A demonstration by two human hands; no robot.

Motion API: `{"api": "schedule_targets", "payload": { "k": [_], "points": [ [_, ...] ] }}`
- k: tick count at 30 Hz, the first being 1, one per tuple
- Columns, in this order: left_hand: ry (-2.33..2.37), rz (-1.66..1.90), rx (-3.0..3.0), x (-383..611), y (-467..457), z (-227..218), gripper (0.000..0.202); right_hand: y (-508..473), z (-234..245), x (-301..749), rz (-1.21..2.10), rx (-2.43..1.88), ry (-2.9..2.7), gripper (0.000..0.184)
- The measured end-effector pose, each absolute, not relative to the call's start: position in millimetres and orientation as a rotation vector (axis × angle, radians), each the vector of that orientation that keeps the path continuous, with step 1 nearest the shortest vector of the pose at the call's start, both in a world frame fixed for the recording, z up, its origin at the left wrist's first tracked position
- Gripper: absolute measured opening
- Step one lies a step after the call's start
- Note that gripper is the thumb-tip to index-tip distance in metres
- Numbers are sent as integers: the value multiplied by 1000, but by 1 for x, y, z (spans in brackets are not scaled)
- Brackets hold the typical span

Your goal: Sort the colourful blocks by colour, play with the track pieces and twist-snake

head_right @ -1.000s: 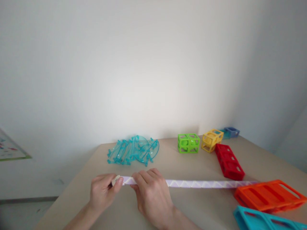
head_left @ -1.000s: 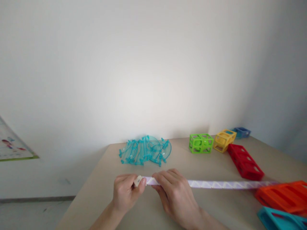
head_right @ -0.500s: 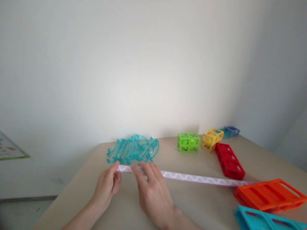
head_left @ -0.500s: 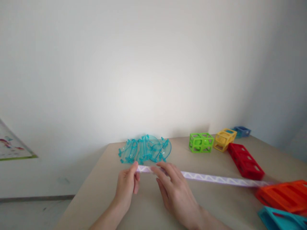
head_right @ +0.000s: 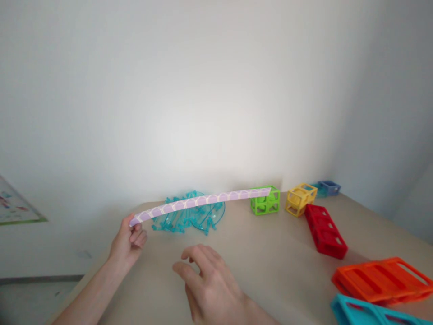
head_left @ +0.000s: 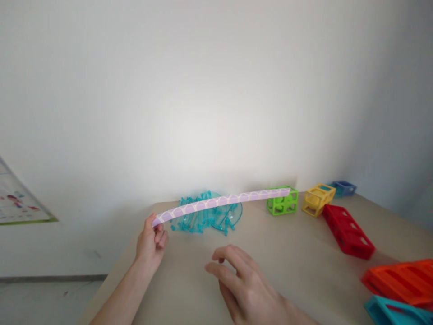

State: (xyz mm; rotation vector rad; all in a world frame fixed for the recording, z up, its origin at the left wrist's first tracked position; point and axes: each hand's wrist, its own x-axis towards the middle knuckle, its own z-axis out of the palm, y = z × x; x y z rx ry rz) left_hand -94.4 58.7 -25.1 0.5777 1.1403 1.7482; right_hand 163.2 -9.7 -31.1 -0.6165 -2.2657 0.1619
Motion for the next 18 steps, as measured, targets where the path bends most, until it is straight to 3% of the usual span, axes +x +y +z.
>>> {"api": "schedule_targets", "payload": {
  "k": [18],
  "points": [
    [1140, 1624, 402, -149, 101, -49, 30, -5, -41, 159, 399, -671, -2316, 42]
  ]
}}
